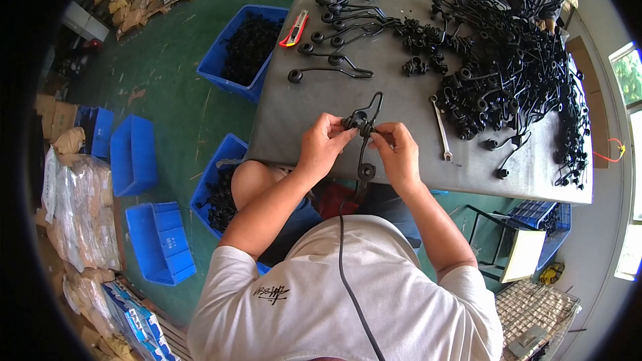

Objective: Assembling small black metal linkage components using a wrench at a workshop table.

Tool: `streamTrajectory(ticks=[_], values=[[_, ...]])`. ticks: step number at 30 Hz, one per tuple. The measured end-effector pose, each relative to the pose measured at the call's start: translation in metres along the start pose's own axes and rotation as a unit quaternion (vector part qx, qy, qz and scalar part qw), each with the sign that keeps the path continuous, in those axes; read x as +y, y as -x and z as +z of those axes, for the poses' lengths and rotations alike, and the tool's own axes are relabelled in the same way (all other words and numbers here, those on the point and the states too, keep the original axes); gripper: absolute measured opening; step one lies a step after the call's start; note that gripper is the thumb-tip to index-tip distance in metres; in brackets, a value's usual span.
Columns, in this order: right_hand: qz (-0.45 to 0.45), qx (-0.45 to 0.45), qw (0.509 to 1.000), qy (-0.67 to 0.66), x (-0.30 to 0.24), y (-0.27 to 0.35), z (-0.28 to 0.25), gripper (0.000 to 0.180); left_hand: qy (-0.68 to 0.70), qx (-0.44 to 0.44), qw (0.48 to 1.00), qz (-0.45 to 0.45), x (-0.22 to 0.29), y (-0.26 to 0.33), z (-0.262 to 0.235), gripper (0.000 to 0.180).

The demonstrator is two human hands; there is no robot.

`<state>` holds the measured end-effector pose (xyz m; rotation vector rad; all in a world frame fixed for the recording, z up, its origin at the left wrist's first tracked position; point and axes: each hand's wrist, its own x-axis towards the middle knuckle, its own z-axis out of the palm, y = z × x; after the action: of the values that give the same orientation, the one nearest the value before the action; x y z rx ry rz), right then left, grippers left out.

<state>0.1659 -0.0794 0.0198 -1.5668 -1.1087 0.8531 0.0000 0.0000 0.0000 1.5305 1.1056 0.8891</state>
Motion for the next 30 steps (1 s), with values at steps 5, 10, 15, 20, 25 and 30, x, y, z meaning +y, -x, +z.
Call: streamTrajectory(ticks=[5, 10, 15, 20, 25, 30], values=[[-0.131, 0.011, 0.989, 0.068, 0.004, -0.007, -0.006, 0.018, 0.013, -0.003, 1.0, -0.011, 0.003, -0.004, 0.003, 0.031], [-0.22, 0.008, 0.959, 0.178, -0.008, -0.003, -0.006, 0.02, 0.025, -0.003, 1.0, -0.018, 0.004, 0.0, 0.0, 0.031], [-0.244, 0.021, 0.948, 0.203, -0.008, -0.002, -0.007, 0.02, 0.015, 0.001, 1.0, -0.017, 0.007, 0.001, 0.001, 0.031], [-0.227, 0.015, 0.959, 0.168, -0.006, -0.003, -0.006, 0.016, 0.0, -0.009, 1.0, -0.018, 0.007, 0.001, -0.001, 0.031], [-0.114, 0.005, 0.988, 0.104, -0.013, 0.001, -0.002, 0.007, 0.014, -0.01, 1.0, -0.021, 0.008, 0.002, -0.003, 0.031], [-0.029, -0.001, 0.983, 0.183, 0.002, -0.001, -0.007, 0.012, 0.012, -0.013, 1.0, -0.003, 0.012, 0.005, 0.001, 0.03]])
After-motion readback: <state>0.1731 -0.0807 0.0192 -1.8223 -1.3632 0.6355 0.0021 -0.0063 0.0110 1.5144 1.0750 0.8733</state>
